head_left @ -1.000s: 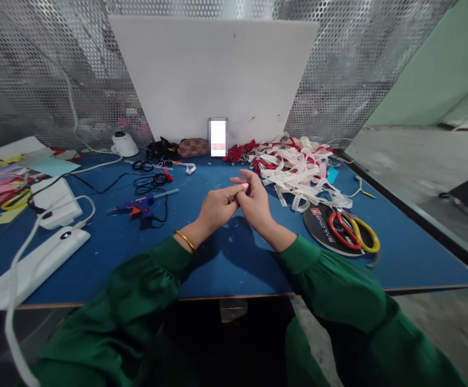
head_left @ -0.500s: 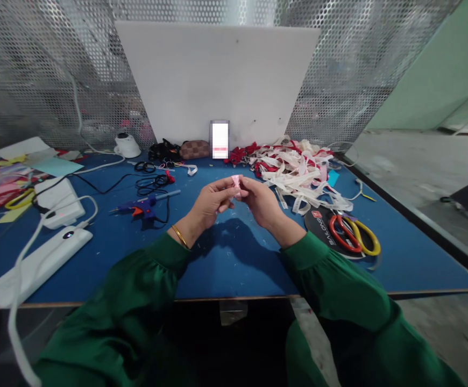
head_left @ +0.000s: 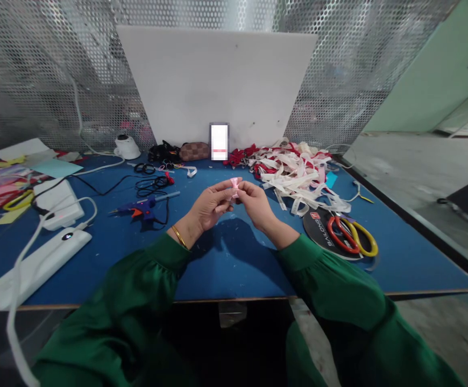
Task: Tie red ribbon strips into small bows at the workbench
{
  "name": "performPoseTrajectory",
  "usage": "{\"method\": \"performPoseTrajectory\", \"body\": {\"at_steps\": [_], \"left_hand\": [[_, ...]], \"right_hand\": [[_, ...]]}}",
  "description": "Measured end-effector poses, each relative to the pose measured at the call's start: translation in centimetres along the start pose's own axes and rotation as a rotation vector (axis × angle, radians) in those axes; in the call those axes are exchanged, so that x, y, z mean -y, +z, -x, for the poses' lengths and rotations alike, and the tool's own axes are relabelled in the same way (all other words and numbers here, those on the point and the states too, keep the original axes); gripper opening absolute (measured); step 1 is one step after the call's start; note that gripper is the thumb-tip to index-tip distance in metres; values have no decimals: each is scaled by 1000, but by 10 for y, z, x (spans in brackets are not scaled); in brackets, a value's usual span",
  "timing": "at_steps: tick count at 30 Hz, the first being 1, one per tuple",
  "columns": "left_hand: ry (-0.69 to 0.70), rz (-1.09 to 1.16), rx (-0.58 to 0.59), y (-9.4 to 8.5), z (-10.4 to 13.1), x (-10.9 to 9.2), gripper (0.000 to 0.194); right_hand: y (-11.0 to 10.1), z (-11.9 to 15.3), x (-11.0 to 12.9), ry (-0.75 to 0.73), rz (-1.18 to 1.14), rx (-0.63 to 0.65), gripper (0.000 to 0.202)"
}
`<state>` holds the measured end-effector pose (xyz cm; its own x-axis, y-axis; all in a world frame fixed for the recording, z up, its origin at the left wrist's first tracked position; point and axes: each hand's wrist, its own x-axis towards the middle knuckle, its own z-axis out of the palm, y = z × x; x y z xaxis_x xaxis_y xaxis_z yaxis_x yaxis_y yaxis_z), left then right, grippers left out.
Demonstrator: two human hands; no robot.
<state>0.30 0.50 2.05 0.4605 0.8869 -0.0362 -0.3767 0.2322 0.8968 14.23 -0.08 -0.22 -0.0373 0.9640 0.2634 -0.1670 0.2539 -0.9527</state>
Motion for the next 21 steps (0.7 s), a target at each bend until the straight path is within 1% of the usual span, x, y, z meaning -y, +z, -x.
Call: {"method": "performPoseTrajectory", "body": {"at_steps": [3,7,11,15,18,21], "left_hand": [[10,4,15,0,0,0,34],[16,52,-17,-1,-1,-2,37],[24,102,-29,-3,-1,-3,38],[30,117,-17,-1,0,-3,36],[27,112,-24,0,0,-2,35],[20,101,-27,-1,-1,-1,36]], "right_hand": [[0,0,-2,-77,69,5,18],[-1,2,1,-135,193,3,19],[-1,1,5,-142,237,-25,25],[-3,0,4,-162,257,-26,24],[-5,0,-1,-229,416,0,23],[-7,1,-6,-283,581,62,21]]}}
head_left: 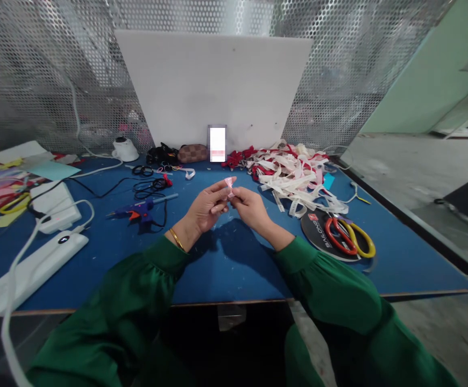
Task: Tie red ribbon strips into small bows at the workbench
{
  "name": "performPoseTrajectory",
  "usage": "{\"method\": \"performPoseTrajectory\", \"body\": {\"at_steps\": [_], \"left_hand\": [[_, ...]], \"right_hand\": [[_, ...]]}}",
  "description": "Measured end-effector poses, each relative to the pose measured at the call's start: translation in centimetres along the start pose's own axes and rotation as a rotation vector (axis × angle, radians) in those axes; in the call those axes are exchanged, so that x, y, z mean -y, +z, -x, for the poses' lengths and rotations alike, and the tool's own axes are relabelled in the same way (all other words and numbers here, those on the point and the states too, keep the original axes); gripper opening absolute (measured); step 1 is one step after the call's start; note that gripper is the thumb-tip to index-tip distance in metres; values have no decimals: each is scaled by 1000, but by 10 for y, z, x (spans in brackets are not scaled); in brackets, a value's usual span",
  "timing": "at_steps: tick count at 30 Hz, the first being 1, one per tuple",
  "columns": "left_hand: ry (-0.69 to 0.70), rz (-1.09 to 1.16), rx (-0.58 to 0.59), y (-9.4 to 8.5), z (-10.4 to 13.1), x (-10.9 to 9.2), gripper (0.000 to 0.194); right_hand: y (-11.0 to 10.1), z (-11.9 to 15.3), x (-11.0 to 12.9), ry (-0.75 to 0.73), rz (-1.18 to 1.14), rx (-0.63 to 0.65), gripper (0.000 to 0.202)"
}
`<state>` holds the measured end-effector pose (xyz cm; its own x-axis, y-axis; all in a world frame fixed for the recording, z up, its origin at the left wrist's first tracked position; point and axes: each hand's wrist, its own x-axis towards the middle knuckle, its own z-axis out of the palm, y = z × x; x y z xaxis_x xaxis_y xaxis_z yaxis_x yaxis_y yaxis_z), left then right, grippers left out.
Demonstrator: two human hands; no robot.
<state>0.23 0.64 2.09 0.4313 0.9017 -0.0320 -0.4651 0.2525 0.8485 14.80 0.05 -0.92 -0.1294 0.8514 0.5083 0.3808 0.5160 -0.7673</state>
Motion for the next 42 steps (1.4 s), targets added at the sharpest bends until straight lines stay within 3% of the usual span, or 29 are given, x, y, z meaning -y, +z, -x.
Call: {"method": "performPoseTrajectory", "body": {"at_steps": [4,9,16,24,30,37,39,42], "left_hand": [[36,-7,-37,-1,-1,-1,37],[76,-34,-115,-1,-2,-2,36],[82,-97,-95,-3,-3,2,39],[-23,-71,-101,1,-2,13,36],[-59,-45,-82,3,0,14,35],[-71,16,-129,4,-1,18,27],[-56,-4,-134,3,-2,18,27],[-32,-89,-125,1,-3,17,31]], "right_hand": [[-4,-2,1,65,5,28,21],[-18,-8,8,96,-45,-78,18],[-25,-7,17,52,-66,-210,15],[-16,-9,18,287,-428,-274,21],[-9,-7,16,391,-763,-167,30],[-9,-8,12,634,-1107,-102,34],[-10,-8,13,609,-1095,-99,34],[-10,-8,16,456,-949,-160,33]]}}
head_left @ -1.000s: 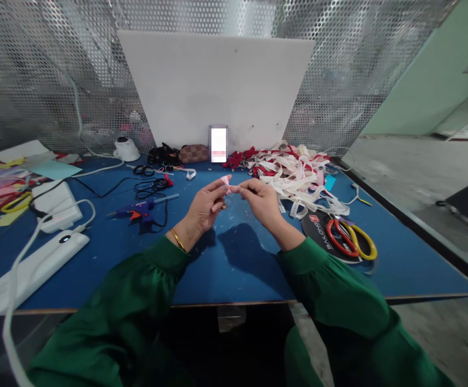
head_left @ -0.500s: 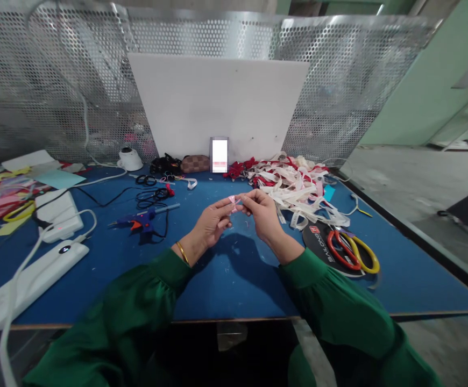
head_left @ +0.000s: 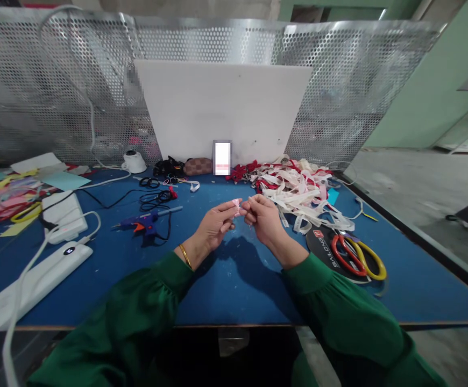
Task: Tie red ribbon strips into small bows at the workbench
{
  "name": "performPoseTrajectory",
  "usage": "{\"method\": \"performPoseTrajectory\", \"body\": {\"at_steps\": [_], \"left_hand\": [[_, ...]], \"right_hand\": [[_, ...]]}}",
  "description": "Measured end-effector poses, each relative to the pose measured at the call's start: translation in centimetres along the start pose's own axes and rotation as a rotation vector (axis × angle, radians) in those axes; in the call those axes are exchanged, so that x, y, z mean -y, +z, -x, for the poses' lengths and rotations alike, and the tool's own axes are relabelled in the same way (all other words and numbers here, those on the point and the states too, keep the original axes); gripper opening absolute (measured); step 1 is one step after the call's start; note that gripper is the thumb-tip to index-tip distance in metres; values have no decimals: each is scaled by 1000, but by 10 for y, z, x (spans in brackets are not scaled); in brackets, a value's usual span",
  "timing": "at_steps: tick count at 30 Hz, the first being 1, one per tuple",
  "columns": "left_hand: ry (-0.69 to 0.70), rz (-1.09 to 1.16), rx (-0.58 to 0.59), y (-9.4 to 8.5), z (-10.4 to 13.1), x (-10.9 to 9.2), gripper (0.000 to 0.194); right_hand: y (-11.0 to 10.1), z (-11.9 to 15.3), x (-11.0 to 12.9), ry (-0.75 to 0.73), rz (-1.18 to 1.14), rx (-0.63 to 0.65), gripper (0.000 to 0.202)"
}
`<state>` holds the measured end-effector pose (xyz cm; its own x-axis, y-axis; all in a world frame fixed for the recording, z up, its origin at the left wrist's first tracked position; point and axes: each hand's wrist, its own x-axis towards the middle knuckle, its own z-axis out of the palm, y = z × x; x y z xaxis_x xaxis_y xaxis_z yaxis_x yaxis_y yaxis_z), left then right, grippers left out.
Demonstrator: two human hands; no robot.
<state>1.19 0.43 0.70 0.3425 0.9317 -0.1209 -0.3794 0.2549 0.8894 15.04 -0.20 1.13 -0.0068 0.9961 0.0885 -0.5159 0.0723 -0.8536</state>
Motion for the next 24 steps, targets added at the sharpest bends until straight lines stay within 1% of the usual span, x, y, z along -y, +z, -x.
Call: {"method": "performPoseTrajectory", "body": {"at_steps": [2,4,7,11,13,16,19,22,24], "left_hand": [[20,-82,3,-2,-1,0,34],[44,-171,17,-4,-2,1,37],[67,-292,37,-5,-3,4,38],[74,-361,30,-5,-4,7,35],[54,-366,24,-6,-5,8,35],[-10,-345,19,-7,-5,6,39],[-28,-314,40,-7,-4,2,41],[-25,-296,57,-8,-4,0,44],[-58,-272,73,-9,-5,0,53]], "right_hand": [[1,0,1,-116,131,-10,30],[0,-1,1,-183,263,-21,27],[-3,-1,0,-238,444,-12,21],[-7,-1,-3,-290,651,61,17],[-8,-2,-5,-275,652,66,17],[-9,-5,-4,-216,554,70,21],[-8,-7,2,-185,488,105,24],[-10,-9,4,-193,525,102,23],[-14,-10,1,-214,603,92,21]]}}
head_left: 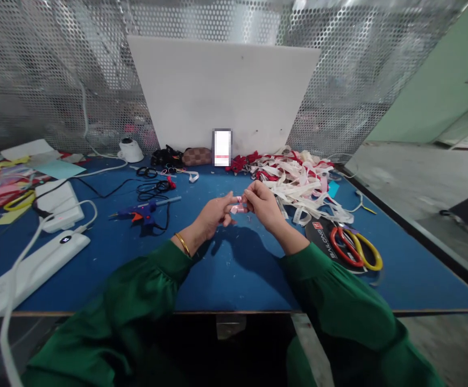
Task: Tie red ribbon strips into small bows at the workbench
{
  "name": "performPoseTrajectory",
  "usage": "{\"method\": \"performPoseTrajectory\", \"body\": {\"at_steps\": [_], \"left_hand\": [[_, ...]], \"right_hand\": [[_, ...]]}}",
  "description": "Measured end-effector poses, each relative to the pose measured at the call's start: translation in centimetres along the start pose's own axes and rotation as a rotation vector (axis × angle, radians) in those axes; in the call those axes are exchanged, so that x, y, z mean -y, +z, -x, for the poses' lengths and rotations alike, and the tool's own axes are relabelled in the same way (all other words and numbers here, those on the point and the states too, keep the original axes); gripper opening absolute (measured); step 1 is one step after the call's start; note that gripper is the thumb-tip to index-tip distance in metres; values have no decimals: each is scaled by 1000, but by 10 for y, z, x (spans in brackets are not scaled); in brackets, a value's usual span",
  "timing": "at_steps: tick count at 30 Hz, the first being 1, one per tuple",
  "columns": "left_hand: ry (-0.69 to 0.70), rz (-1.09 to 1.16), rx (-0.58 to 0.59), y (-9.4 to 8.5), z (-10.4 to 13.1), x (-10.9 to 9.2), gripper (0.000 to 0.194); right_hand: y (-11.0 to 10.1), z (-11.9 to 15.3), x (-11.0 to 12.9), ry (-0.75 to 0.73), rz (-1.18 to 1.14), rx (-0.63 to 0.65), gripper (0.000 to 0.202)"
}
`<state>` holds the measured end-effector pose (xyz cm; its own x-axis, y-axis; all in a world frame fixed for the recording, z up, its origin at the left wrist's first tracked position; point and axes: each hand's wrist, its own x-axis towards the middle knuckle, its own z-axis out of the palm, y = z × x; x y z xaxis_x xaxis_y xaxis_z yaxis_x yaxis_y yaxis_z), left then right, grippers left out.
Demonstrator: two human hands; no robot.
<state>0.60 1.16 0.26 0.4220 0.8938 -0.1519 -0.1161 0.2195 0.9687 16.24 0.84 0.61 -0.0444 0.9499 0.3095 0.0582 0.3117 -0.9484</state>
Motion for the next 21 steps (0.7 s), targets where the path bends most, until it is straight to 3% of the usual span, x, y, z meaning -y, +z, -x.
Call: {"method": "performPoseTrajectory", "body": {"at_steps": [3,7,13,17,21], "left_hand": [[-55,39,25,-2,-2,0,67],[-77,43,8,-3,-3,-2,71],[3,59,58,-1,-2,-3,75],[-13,67,66,-2,-2,-2,76],[-28,65,63,-1,-2,-1,79]], "right_hand": [[-1,1,-6,-54,204,24,15],[-3,6,-2,-140,404,124,10],[-5,10,12,-267,566,337,10],[-1,9,6,-314,576,286,8],[5,9,-1,-104,235,131,15]]}}
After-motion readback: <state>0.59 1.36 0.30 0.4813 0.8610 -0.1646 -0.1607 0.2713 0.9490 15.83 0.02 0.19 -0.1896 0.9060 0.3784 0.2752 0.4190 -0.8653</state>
